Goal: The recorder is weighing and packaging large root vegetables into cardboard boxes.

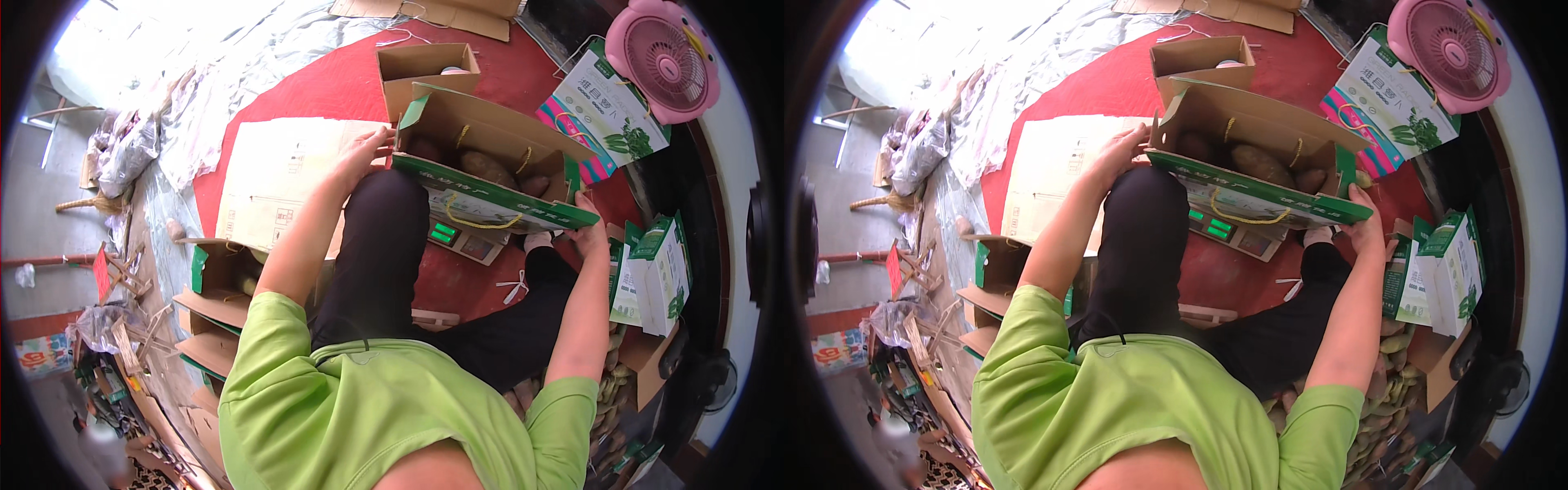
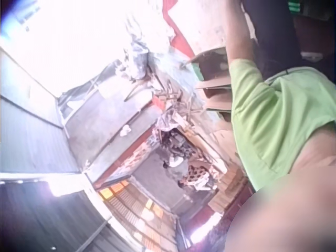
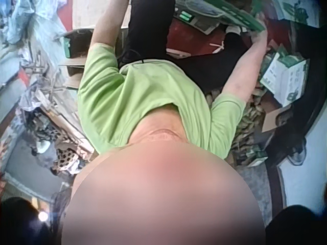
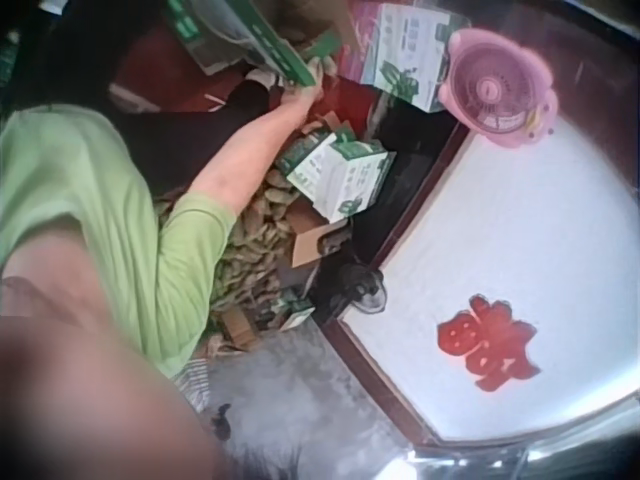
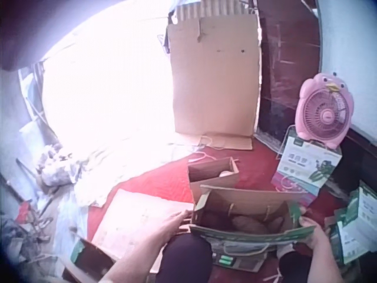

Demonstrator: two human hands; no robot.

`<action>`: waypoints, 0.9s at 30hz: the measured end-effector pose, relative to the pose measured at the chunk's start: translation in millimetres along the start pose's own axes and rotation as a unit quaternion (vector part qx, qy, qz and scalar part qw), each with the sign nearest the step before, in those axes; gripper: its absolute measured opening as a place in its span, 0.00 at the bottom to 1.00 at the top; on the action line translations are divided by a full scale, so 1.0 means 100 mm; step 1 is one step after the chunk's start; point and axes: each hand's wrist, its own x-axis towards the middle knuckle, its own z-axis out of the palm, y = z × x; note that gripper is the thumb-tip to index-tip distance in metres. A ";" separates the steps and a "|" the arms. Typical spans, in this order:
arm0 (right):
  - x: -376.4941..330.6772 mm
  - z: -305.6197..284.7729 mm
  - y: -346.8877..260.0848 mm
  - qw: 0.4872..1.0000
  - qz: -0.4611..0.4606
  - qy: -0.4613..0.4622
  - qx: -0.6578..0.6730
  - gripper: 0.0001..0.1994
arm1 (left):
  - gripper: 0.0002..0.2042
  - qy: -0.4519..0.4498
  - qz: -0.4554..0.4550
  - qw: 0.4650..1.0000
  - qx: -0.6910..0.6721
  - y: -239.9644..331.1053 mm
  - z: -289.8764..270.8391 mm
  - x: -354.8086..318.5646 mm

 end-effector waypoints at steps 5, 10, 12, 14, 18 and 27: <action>-0.02 -0.01 -0.04 1.000 0.015 0.008 -0.020 0.21 | 0.21 -0.017 0.039 0.995 0.090 0.10 0.07 0.03; 0.04 -0.05 -0.03 1.000 0.002 -0.025 0.010 0.20 | 0.22 -0.012 -0.035 0.999 0.032 -0.10 0.04 0.22; 0.08 -0.05 -0.02 1.000 -0.002 -0.029 0.011 0.20 | 0.22 -0.014 -0.027 0.999 0.022 -0.14 0.00 0.29; 0.07 -0.04 -0.01 0.999 -0.005 -0.036 0.010 0.20 | 0.21 -0.015 -0.013 1.000 0.024 -0.18 -0.02 0.35; -0.01 0.06 -0.10 0.999 0.007 -0.026 0.024 0.22 | 0.19 -0.002 -0.013 0.999 0.042 -0.30 -0.06 0.48; 0.12 0.09 -0.17 0.997 -0.047 -0.031 0.049 0.16 | 0.12 0.056 -0.040 0.996 -0.058 -0.21 -0.10 0.40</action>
